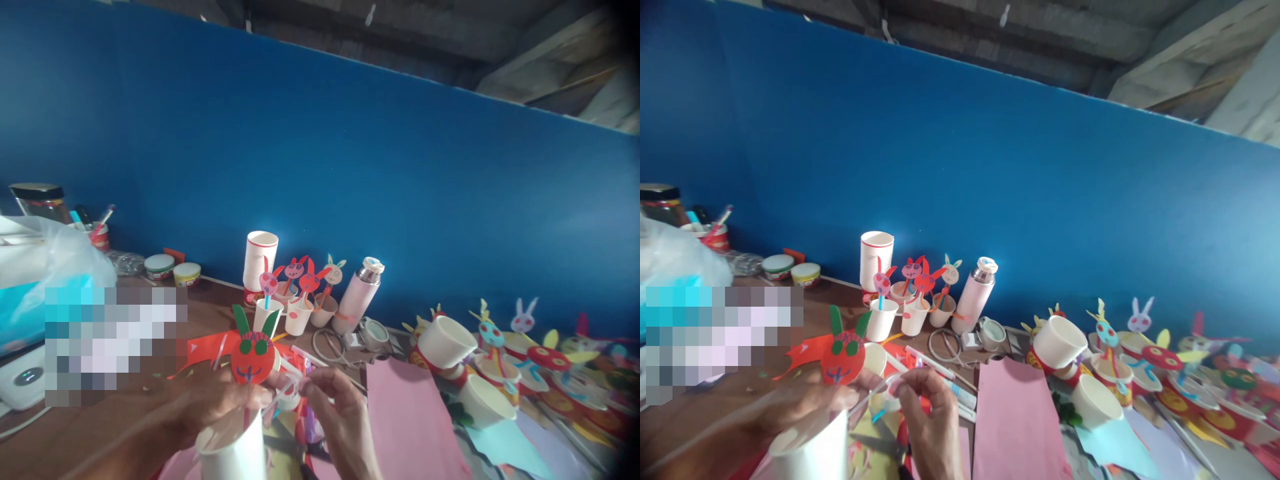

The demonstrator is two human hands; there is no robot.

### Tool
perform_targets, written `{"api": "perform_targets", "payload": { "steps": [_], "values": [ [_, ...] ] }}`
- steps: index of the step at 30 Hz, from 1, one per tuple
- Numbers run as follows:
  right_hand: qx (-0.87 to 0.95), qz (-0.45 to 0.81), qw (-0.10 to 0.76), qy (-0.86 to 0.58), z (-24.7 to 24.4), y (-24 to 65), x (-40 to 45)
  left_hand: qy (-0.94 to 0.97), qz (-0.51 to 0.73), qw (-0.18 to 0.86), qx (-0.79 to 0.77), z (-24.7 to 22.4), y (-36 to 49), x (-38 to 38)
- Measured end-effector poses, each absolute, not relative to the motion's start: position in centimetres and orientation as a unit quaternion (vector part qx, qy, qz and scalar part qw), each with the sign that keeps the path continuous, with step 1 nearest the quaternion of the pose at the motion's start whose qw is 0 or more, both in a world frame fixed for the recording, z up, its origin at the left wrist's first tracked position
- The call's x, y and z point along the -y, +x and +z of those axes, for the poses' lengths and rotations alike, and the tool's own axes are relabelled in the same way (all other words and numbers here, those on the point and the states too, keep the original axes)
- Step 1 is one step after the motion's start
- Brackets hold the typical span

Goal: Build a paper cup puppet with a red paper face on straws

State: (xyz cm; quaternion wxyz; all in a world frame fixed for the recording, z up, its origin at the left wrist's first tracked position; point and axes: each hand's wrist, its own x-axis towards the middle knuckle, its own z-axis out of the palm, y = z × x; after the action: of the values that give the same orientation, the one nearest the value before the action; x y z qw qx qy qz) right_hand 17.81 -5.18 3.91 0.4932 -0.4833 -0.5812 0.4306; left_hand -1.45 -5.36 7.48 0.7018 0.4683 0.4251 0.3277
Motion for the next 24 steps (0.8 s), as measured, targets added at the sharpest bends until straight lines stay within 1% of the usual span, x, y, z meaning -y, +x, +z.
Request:
{"api": "perform_targets", "payload": {
  "steps": [2, 4, 6, 8, 13, 16, 24],
  "values": [
    [0.666, 0.253, 0.511, -0.481, 4.1, 18.3, 5.2, 0.470, 0.330, 0.698, -0.427, 7.1, -1.3, 5.3],
    [0.737, 0.105, 0.514, -0.425, 4.4, 18.7, 5.2, 0.466, 0.334, 0.699, -0.427, 6.5, -1.1, 5.1],
    [0.781, 0.010, 0.498, -0.376, 4.8, 18.9, 5.2, 0.458, 0.337, 0.710, -0.415, 5.9, -0.9, 5.1],
    [0.798, -0.044, 0.480, -0.362, 5.0, 18.9, 5.2, 0.451, 0.337, 0.724, -0.399, 5.7, -0.7, 5.1],
    [0.808, -0.104, 0.457, -0.356, 4.8, 18.3, 5.5, 0.435, 0.361, 0.747, -0.350, 6.1, 0.0, 5.1],
    [0.810, -0.125, 0.451, -0.352, 4.3, 18.2, 5.5, 0.430, 0.364, 0.750, -0.346, 6.2, 0.1, 5.1],
    [0.821, -0.123, 0.436, -0.348, 3.6, 18.0, 5.4, 0.431, 0.354, 0.749, -0.357, 5.4, -0.4, 5.3]
  ]
}}
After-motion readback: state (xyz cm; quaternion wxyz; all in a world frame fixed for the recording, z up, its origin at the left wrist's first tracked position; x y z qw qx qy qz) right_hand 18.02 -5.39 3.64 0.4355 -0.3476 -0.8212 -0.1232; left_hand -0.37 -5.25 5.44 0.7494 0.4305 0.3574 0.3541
